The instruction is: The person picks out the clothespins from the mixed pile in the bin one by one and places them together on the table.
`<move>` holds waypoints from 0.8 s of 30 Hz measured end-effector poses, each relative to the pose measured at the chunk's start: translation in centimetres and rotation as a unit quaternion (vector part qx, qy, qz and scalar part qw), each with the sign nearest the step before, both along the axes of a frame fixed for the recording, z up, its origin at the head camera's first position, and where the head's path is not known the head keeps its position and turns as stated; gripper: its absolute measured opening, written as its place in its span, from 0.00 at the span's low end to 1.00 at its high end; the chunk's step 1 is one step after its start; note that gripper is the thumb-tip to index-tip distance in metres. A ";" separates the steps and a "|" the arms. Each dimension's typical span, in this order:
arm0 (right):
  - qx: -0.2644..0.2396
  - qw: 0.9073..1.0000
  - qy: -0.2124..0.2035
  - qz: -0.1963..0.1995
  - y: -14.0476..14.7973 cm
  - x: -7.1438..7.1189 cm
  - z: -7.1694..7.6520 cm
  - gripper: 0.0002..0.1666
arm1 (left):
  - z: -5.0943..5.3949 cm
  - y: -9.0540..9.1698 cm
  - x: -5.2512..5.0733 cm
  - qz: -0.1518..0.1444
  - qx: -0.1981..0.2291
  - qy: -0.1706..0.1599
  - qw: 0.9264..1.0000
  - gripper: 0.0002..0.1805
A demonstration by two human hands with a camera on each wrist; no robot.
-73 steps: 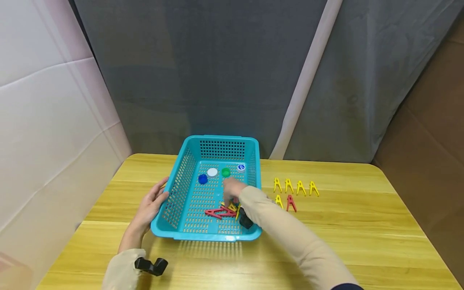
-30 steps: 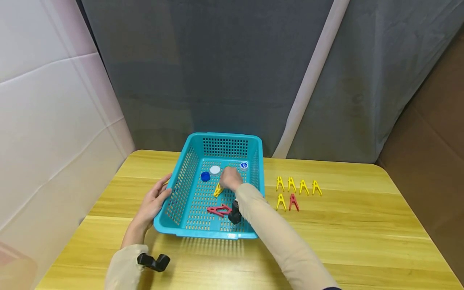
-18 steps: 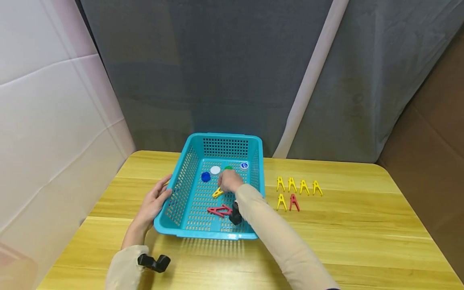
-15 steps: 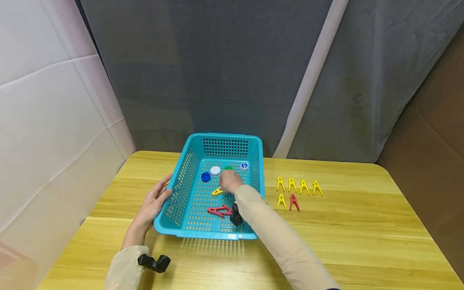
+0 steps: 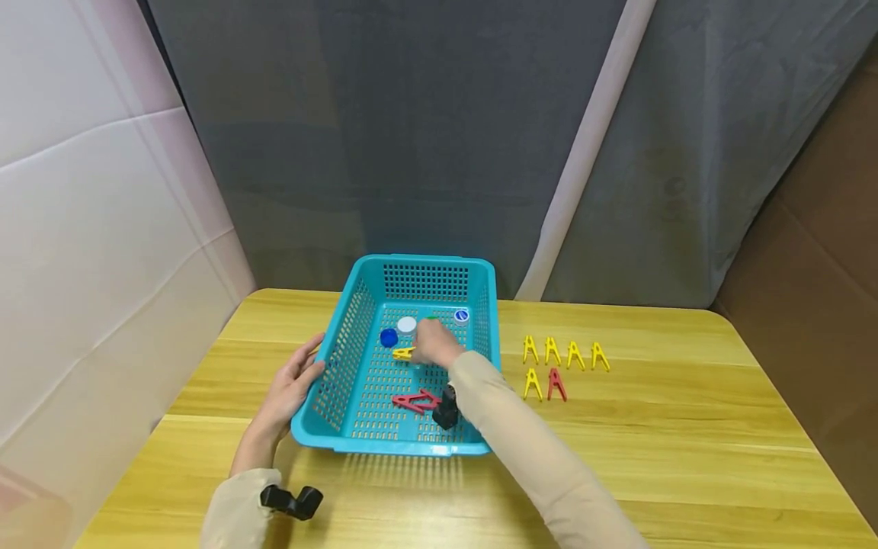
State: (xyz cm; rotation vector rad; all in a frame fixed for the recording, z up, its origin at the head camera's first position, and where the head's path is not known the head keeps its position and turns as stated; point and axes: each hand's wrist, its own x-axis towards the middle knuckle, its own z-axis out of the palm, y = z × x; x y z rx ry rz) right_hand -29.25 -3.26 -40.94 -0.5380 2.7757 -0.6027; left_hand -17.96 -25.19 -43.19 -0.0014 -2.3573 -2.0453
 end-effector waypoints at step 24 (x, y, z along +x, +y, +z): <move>-0.140 0.985 0.094 0.031 4.9 2.5 5.0 0.11 | 0.0 -0.1 0.0 -0.001 0.003 0.001 1.000 0.29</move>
